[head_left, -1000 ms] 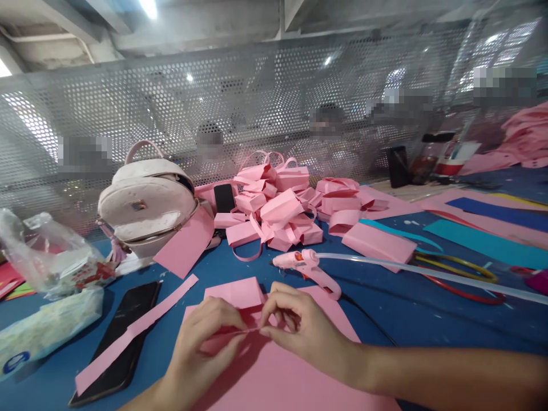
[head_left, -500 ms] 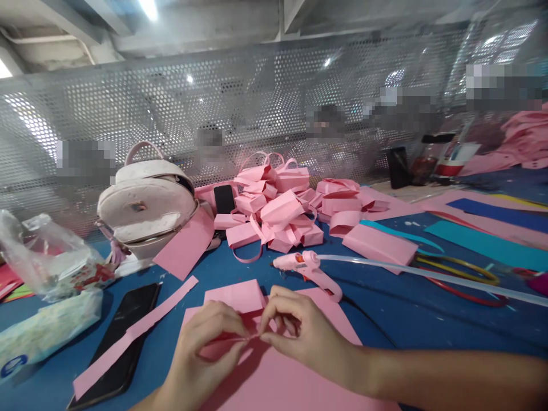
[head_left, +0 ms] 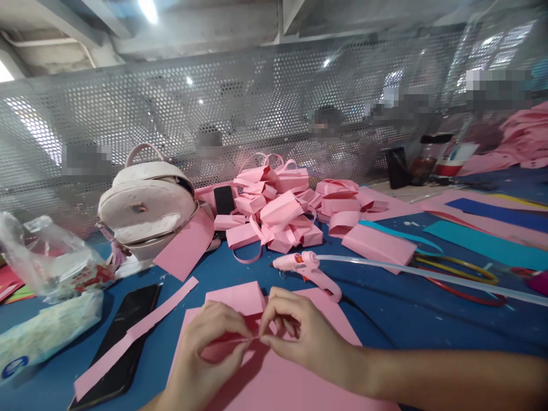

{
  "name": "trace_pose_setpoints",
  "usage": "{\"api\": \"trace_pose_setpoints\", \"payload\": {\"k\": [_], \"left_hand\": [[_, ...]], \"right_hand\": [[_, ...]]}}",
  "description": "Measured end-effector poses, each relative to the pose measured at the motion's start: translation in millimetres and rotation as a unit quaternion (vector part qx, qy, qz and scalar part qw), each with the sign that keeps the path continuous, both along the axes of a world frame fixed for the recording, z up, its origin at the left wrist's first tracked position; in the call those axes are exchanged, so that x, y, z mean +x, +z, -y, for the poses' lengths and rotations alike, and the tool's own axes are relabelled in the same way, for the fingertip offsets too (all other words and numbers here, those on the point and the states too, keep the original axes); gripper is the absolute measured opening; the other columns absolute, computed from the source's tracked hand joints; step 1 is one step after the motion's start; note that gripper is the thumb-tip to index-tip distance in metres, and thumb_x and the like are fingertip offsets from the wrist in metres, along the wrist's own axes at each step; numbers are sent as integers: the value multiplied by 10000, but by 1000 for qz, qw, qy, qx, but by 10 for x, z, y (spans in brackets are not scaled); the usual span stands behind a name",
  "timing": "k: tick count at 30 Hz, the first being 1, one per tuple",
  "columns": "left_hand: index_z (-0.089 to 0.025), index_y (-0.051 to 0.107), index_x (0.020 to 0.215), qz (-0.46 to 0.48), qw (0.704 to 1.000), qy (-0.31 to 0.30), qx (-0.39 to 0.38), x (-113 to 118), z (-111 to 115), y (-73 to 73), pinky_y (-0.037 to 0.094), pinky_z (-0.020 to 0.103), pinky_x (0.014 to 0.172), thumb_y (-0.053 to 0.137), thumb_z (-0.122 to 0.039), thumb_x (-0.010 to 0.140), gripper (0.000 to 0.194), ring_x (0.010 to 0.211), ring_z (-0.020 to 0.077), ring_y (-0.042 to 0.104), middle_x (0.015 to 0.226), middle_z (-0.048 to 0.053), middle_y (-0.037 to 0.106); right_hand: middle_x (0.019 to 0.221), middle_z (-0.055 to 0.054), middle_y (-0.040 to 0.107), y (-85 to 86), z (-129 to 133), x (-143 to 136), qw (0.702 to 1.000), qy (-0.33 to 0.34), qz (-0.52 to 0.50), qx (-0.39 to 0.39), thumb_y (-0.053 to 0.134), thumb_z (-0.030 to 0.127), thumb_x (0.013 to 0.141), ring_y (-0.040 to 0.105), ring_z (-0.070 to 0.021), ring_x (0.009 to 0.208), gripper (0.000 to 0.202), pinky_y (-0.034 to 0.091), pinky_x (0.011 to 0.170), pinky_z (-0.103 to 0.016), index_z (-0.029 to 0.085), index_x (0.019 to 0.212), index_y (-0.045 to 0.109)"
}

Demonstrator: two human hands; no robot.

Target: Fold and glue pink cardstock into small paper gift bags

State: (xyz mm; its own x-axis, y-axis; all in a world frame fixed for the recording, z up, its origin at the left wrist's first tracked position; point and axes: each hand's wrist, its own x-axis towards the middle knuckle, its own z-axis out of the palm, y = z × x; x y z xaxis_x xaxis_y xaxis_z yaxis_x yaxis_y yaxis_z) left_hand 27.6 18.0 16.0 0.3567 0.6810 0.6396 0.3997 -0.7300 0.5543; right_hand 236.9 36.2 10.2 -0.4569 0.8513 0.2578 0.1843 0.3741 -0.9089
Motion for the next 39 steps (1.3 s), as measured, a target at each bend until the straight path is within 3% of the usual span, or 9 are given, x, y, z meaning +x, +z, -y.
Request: {"api": "trace_pose_setpoints", "payload": {"k": [29,39], "left_hand": [[-234,692,894,1,1000,-31,-3,-16,-17,-34,453,294,712,679,-79,878,156,736,145,651,781,-32,726],[-225,686,868,6,1000,-9,-9,-10,-7,-43,463,272,724,691,-138,894,91,737,141,659,802,-25,733]], "right_hand": [[803,31,517,1,-3,5,1000,1,11,6,696,59,762,500,-97,679,141,382,589,-218,194,801,685],[794,33,524,29,-25,2,1000,-1,28,-8,723,131,804,484,-90,658,72,367,584,-217,194,814,687]]}}
